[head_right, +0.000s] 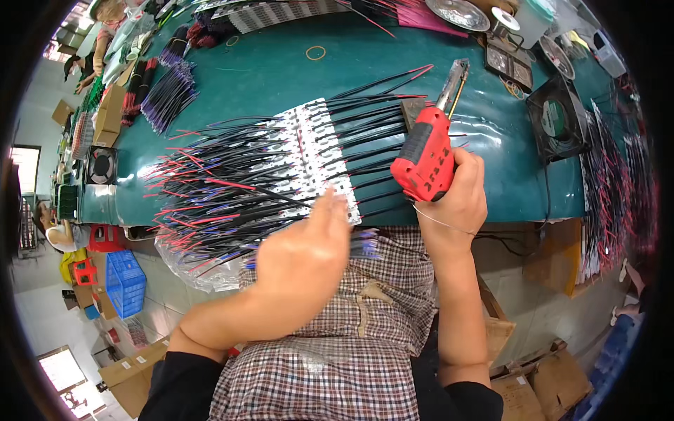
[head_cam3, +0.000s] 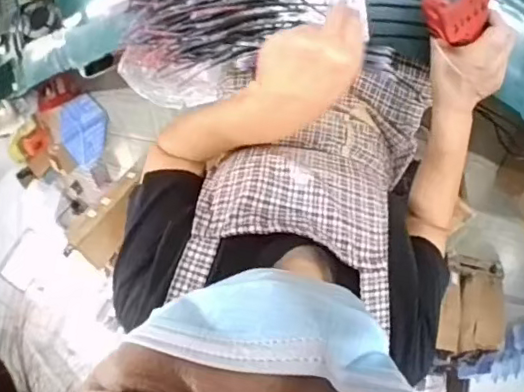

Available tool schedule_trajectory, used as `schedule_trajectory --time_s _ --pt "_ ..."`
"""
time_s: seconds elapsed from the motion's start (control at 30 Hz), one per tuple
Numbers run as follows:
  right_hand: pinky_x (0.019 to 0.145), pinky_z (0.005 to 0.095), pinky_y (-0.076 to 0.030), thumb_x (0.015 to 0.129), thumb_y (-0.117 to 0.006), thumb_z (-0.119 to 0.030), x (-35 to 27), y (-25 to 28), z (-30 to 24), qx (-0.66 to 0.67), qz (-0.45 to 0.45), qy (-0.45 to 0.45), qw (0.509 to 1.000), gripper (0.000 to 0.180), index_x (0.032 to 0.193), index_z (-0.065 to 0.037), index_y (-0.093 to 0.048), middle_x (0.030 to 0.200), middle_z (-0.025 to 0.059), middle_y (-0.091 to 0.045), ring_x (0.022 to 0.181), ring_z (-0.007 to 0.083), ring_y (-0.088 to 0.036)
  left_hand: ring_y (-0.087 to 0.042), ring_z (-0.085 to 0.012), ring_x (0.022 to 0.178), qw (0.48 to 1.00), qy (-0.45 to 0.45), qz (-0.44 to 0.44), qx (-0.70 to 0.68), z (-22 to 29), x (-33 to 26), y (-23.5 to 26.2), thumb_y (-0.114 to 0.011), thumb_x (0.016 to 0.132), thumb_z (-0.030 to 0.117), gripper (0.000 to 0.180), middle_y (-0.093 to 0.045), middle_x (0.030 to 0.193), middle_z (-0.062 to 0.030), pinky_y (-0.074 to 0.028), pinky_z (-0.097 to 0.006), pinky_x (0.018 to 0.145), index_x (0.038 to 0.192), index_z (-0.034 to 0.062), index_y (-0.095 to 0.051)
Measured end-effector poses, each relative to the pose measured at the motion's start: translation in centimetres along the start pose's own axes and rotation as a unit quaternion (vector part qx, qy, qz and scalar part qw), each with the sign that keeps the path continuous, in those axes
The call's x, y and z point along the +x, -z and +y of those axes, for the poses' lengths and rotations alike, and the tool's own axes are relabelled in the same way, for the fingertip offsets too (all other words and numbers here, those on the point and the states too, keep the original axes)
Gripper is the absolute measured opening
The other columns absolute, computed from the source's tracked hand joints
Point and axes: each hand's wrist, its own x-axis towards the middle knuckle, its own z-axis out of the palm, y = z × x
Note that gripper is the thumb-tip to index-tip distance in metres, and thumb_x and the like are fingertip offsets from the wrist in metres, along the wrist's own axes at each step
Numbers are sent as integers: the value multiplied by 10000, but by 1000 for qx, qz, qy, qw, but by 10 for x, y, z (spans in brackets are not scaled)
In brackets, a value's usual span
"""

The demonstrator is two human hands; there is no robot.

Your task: The person solders wires onto circuit board panels using a soldering iron, setting aside a completed panel before soldering wires onto another panel.

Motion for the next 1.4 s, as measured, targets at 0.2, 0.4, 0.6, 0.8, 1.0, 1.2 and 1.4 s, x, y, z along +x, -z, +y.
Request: schedule_trajectory --time_s 0.2,0.4,0.6,0.8,1.0,1.2,1.4 --pt "790 400 -515 663 -833 -3 -3 4 -3 14 -38 -24 999 630 1209 -43 -521 1071 112 -601 938 349 -636 -464 -30 428 981 50 -90 167 -8 -40 -16 -565 842 110 577 -453 1513 -342 -420 -229 391 1390 -71 -577" --pt "712 414 -507 622 -877 -54 0 2 2 24 -10 -3 1000 633 1156 -67 -538 1014 97 -588 865 339 -624 -515 -102 445 990 90 -42 95 -5 -33 -3 -650 819 104 561 -586 1381 -301 -450 -254 419 1359 -44 -606" --pt "725 410 -512 640 -882 -61 -1 2 -3 25 1 3 1000 605 1142 -55 -545 1012 106 -594 874 343 -620 -629 -186 558 996 77 22 -29 0 19 -4 -654 788 47 486 -615 858 -95 -500 -295 482 1272 4 -655" --pt "770 383 -524 729 -845 -30 -7 2 3 39 88 41 994 521 1151 -11 -541 1029 132 -602 888 312 -622 -646 -241 541 990 137 21 -31 -13 32 -31 -698 793 87 575 -606 827 -113 -523 -350 477 1360 106 -603" --pt "773 374 -528 750 -834 -28 -11 0 8 58 117 55 990 508 1156 -3 -529 1046 132 -606 894 294 -623 -661 -249 563 983 178 -33 -13 -9 29 -32 -751 811 207 725 -643 878 -154 -537 -348 499 1432 -62 -490" --pt "846 375 -518 747 -912 -127 -13 2 10 60 85 43 994 626 1216 -19 -510 1089 132 -608 949 294 -631 -681 -267 602 977 203 -50 -36 -16 32 -25 -790 796 272 730 -678 815 -134 -554 -368 543 1344 -138 -536" --pt "824 371 -522 763 -910 -156 -12 0 9 59 76 52 994 619 1218 -18 -512 1086 131 -610 935 293 -632 -681 -275 609 988 133 9 -80 -15 37 -11 -822 738 229 618 -667 785 -115 -551 -368 548 1265 -21 -618"
